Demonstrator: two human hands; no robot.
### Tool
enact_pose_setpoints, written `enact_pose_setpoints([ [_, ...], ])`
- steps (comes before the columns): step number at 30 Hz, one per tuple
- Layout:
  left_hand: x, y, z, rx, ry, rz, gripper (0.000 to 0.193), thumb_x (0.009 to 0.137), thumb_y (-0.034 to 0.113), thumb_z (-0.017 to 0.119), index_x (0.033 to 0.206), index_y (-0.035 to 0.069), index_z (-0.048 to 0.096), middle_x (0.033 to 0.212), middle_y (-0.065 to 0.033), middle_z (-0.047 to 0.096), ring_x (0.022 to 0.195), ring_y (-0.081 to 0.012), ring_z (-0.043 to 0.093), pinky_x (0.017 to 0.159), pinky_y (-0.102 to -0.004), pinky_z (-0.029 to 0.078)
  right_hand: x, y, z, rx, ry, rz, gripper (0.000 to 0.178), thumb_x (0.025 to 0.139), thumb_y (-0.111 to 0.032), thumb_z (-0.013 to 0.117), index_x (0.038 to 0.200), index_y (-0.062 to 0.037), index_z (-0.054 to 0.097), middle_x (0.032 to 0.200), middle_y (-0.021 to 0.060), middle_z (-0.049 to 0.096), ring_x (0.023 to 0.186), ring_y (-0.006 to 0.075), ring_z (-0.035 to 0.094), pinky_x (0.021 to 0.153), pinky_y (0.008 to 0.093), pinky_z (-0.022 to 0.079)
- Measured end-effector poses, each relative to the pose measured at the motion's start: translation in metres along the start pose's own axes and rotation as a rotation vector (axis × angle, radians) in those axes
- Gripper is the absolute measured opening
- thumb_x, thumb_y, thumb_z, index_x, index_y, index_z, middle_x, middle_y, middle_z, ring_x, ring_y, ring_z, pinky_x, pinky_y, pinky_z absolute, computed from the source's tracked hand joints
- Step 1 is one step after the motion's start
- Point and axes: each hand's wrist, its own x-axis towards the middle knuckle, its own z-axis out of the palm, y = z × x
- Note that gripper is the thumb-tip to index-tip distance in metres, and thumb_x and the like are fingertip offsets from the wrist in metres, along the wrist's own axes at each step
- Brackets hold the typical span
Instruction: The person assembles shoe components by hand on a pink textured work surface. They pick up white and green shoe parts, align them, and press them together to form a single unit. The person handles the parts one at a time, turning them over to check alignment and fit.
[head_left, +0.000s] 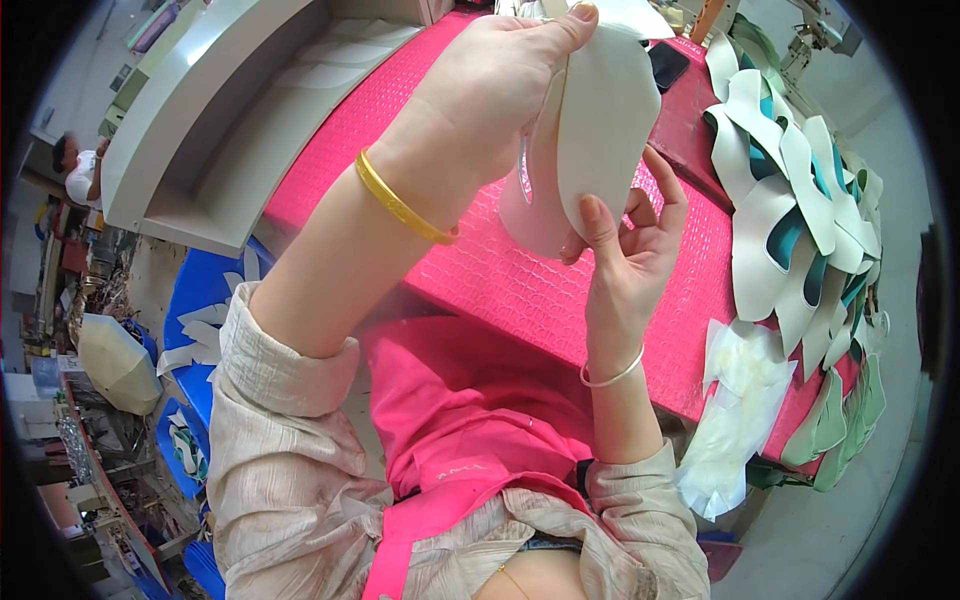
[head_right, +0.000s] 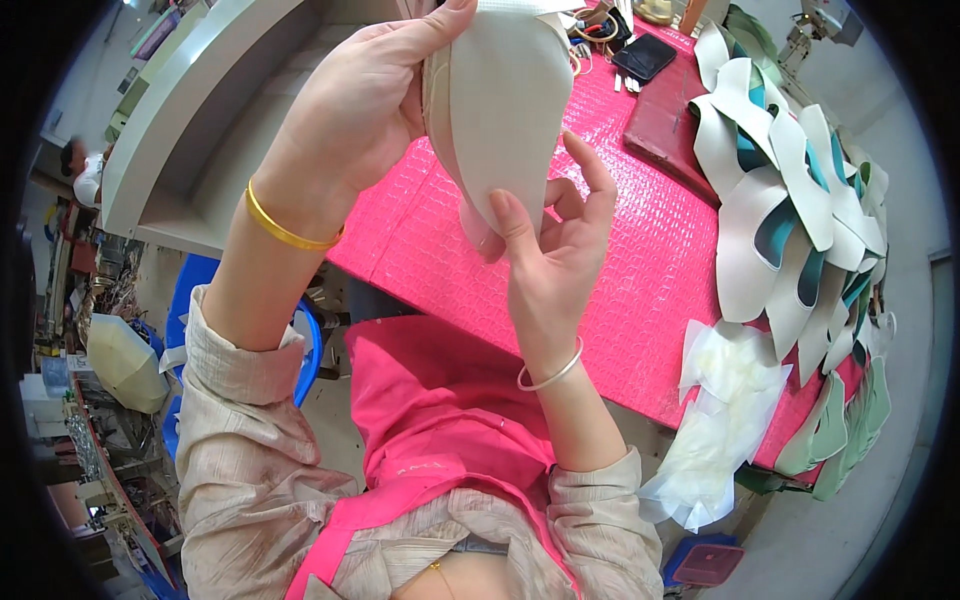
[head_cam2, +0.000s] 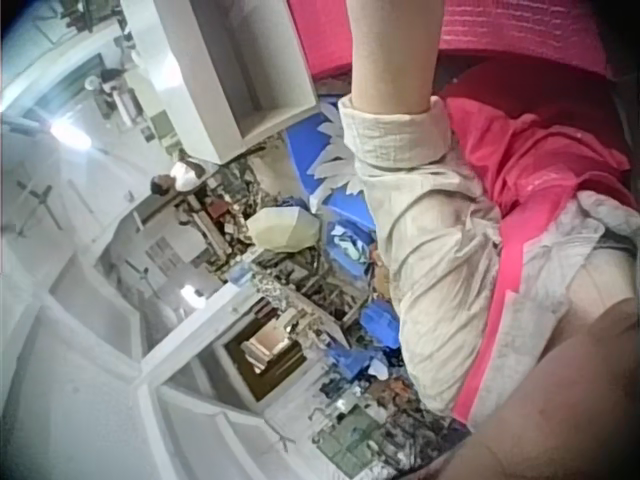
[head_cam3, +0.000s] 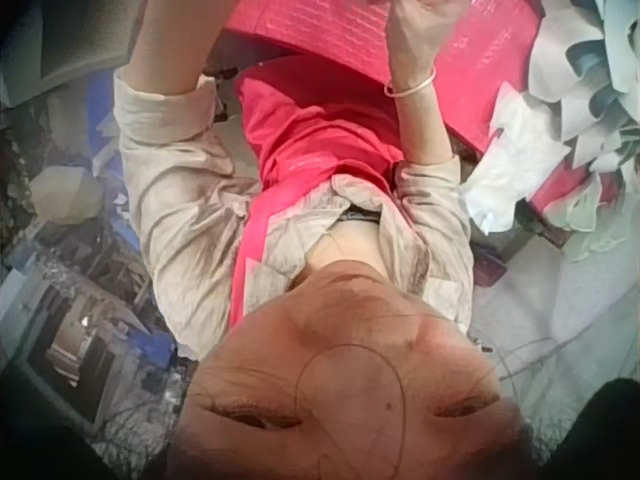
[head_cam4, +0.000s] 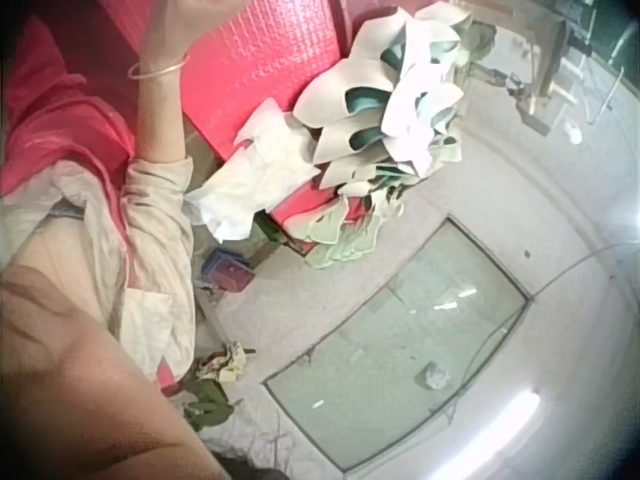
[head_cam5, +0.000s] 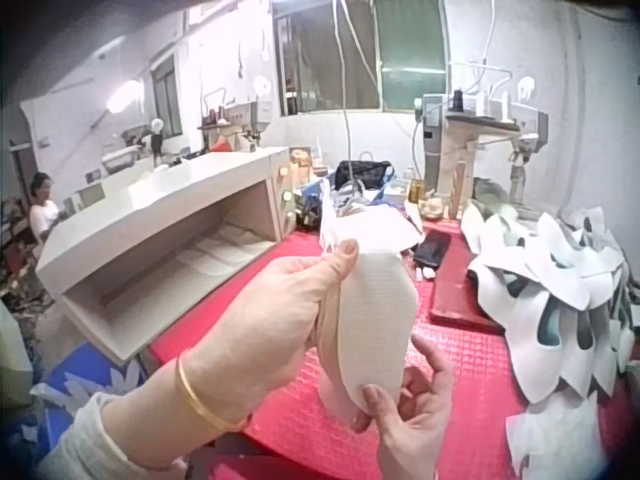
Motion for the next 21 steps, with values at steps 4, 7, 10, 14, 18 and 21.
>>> enact_pose_setpoints([
  [4,0.009,-0.025,0.022,0.095,0.449,0.128,0.036,0.093,0.029,0.045,0.094,-0.004,0.060,0.083,-0.0087,0.064,0.069,-0.0131,0.060,0.065,-0.0258,0.048,0.003,0.005,-0.001,-0.004,-0.001,0.028,0.058,0.080,-0.001,0.062,0.128,-0.0025,0.030,0.083,0.0058,0.056,0.070,0.0095,0.057,0.059,0.0187,0.045],
  [7,0.007,-0.027,0.019,0.036,0.440,0.146,0.037,0.093,0.030,0.044,0.096,-0.004,0.059,0.084,-0.0089,0.064,0.072,-0.0142,0.061,0.068,-0.0261,0.049,0.002,0.004,0.000,0.026,0.007,0.053,0.058,0.079,-0.002,0.063,0.127,-0.0032,0.031,0.082,0.0056,0.056,0.067,0.0090,0.057,0.056,0.0183,0.043],
  [10,0.006,-0.031,0.022,0.219,0.388,0.172,0.031,0.088,0.025,0.054,0.098,-0.003,0.059,0.087,-0.0086,0.064,0.074,-0.0116,0.062,0.065,-0.0246,0.050,0.008,0.009,-0.001,-0.026,0.028,0.039,0.048,0.076,-0.005,0.068,0.118,-0.0025,0.043,0.081,0.0047,0.055,0.065,0.0098,0.057,0.053,0.0209,0.043],
  [14,0.002,-0.038,0.027,0.432,0.381,0.286,0.026,0.083,0.016,0.062,0.100,-0.004,0.058,0.091,-0.0078,0.064,0.073,-0.0109,0.062,0.065,-0.0249,0.051,0.027,0.023,-0.010,-0.458,-0.006,-0.194,0.031,0.072,-0.008,0.072,0.098,-0.0008,0.057,0.084,0.0032,0.057,0.065,0.0108,0.056,0.055,0.0242,0.045],
  [18,0.004,-0.033,0.028,0.362,0.397,0.271,0.021,0.079,0.007,0.063,0.098,-0.003,0.061,0.089,-0.0088,0.065,0.074,-0.0130,0.063,0.067,-0.0265,0.051,0.033,0.030,-0.011,-0.351,-0.044,-0.224,0.027,0.071,-0.010,0.072,0.094,-0.0005,0.060,0.086,0.0069,0.059,0.073,0.0130,0.058,0.063,0.0266,0.047],
  [21,0.018,-0.025,0.020,0.330,0.388,0.254,0.022,0.081,0.012,0.058,0.096,-0.004,0.061,0.086,-0.0099,0.064,0.073,-0.0152,0.062,0.067,-0.0263,0.050,0.025,0.037,-0.008,-0.109,-0.099,0.016,0.029,0.072,-0.010,0.071,0.098,-0.0010,0.060,0.087,0.0094,0.059,0.081,0.0176,0.058,0.071,0.0300,0.047],
])
